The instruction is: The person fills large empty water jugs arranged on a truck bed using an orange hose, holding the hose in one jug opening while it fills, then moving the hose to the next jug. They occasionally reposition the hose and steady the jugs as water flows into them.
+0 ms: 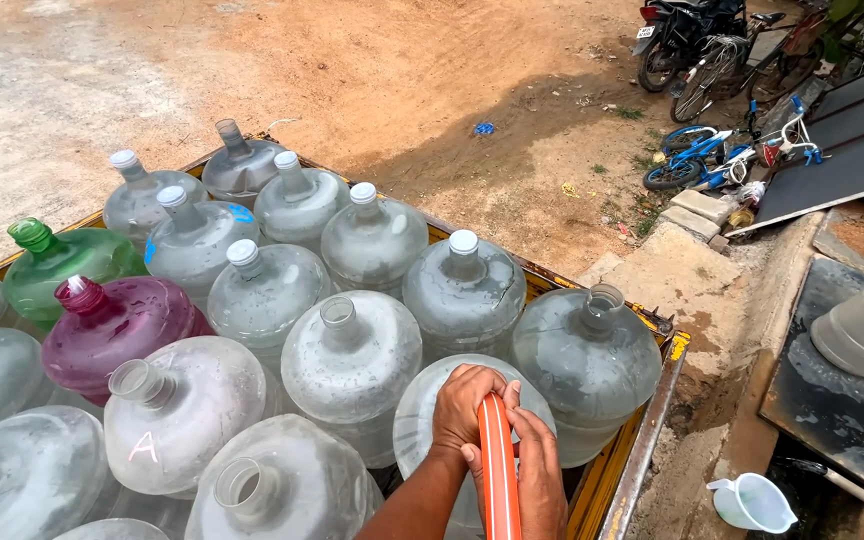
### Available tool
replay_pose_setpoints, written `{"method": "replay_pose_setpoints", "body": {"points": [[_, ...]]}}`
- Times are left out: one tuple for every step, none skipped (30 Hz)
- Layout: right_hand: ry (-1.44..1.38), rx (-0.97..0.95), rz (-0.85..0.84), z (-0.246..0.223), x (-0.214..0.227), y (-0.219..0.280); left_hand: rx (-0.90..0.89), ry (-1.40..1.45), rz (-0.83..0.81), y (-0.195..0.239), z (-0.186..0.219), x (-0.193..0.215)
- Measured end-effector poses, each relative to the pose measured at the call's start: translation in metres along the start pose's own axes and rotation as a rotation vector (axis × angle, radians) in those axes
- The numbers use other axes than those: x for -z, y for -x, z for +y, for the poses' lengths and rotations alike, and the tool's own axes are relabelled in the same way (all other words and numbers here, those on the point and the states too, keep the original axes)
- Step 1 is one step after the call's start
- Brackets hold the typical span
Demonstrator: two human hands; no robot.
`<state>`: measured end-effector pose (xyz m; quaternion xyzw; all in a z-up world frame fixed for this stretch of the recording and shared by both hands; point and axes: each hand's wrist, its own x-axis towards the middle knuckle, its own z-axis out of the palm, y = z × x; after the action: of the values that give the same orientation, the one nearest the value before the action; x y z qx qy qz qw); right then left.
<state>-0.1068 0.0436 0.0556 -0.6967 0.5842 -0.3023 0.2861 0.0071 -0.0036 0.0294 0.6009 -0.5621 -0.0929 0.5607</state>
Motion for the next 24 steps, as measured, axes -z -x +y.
{"method": "replay_pose_setpoints", "body": {"points": [[0.014,0.001,0.003,-0.001,0.0,0.001,0.016,0.012,-0.002,0.0,0.002,0.001],[0.026,0.001,0.006,-0.002,0.0,0.001,0.033,0.023,-0.005,-0.001,0.003,0.002],[0.027,0.0,0.007,-0.001,0.0,0.002,0.033,0.024,-0.006,0.0,0.002,0.001],[0.016,0.004,0.005,0.0,-0.001,0.002,0.03,0.014,-0.005,0.0,0.001,0.0],[0.004,0.007,0.004,0.0,-0.002,0.002,0.027,0.003,-0.005,0.0,-0.001,0.0],[0.004,0.008,0.003,0.002,-0.004,0.002,0.027,0.003,-0.004,0.0,0.0,0.0],[-0.009,0.039,0.033,0.004,-0.005,0.002,0.026,0.008,-0.003,0.0,0.0,0.001],[-0.022,0.07,0.062,0.007,-0.006,0.002,0.026,0.014,-0.003,0.0,0.0,0.001],[-0.021,0.07,0.062,0.006,-0.006,0.002,0.026,0.015,-0.003,0.0,0.001,0.001],[-0.023,0.075,0.069,0.005,-0.006,0.002,0.036,0.004,-0.01,-0.001,0.003,0.002],[-0.025,0.081,0.077,0.005,-0.006,0.002,0.045,-0.006,-0.018,-0.001,0.004,0.002],[-0.025,0.081,0.075,0.003,-0.004,0.002,0.046,-0.007,-0.018,-0.002,0.005,0.004],[-0.01,0.047,0.046,0.001,-0.002,0.002,0.046,-0.007,-0.032,-0.002,0.006,0.005],[0.004,0.013,0.018,-0.001,-0.001,0.003,0.046,-0.008,-0.046,-0.003,0.008,0.006],[0.004,0.012,0.017,-0.003,0.0,0.003,0.048,-0.009,-0.046,-0.002,0.009,0.007],[0.006,0.003,0.008,-0.005,0.002,0.003,0.056,-0.003,-0.043,-0.003,0.01,0.008],[0.009,-0.006,0.0,-0.007,0.003,0.003,0.065,0.003,-0.04,-0.003,0.012,0.008],[0.008,-0.006,0.001,-0.012,0.005,0.002,0.064,0.003,-0.041,-0.002,0.009,0.007],[0.04,-0.066,-0.02,-0.017,0.008,0.002,0.034,-0.003,-0.033,-0.001,0.006,0.006],[0.07,-0.127,-0.038,-0.023,0.01,0.001,0.004,-0.011,-0.026,-0.001,0.003,0.005],[0.069,-0.127,-0.037,-0.018,0.008,-0.001,0.002,-0.011,-0.026,-0.001,0.003,0.005],[0.076,-0.158,-0.052,-0.012,0.005,-0.003,0.02,-0.017,-0.038,-0.001,0.003,0.005],[0.084,-0.188,-0.068,-0.006,0.002,-0.005,0.038,-0.022,-0.049,0.0,0.003,0.005],[0.082,-0.189,-0.069,0.001,-0.001,-0.007,0.038,-0.024,-0.049,0.001,-0.003,0.002]]}}
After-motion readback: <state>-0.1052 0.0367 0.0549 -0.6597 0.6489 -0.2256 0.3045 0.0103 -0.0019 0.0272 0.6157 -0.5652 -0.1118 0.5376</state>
